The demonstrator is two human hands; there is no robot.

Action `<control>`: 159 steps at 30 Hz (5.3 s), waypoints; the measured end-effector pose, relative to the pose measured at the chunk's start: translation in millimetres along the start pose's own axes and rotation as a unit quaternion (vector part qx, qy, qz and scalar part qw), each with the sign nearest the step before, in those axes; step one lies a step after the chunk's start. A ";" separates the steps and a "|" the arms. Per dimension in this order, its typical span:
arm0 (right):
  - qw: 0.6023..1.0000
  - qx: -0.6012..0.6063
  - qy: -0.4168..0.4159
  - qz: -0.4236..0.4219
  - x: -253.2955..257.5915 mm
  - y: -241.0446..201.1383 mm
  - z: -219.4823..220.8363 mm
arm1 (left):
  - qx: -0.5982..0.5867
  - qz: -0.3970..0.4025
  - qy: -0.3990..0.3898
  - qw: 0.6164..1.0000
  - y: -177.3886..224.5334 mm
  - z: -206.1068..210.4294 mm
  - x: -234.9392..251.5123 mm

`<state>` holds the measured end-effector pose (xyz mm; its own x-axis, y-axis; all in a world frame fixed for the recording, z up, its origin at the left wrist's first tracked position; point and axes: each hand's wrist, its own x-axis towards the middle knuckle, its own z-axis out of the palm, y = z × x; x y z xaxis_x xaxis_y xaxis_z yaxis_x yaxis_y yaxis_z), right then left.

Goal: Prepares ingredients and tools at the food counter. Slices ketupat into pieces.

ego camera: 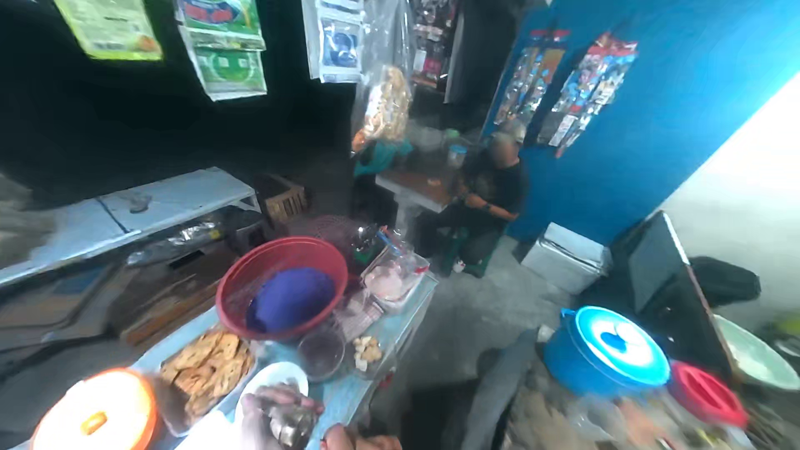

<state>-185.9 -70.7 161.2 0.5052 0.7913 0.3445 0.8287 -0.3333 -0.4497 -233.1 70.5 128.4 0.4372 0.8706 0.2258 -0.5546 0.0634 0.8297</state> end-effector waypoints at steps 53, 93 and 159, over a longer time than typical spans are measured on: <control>0.989 -0.114 -0.049 0.076 -28.4 60.5 21.6 | -0.081 -0.298 0.121 0.943 -59.0 57.3 -26.8; 0.972 -0.099 -0.194 0.086 -12.1 59.4 61.4 | -0.076 -0.211 -0.010 0.975 -70.7 -10.9 -38.1; 0.929 0.152 -0.325 -0.087 180.7 276.7 49.7 | -0.275 -0.124 0.367 0.880 -196.8 102.3 55.2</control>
<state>122.7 5.5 58.1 0.0359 0.9951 -0.0925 0.7281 -0.0895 -0.6796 -27.3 56.1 29.8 0.1302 0.8644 -0.4856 -0.8536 0.3469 0.3886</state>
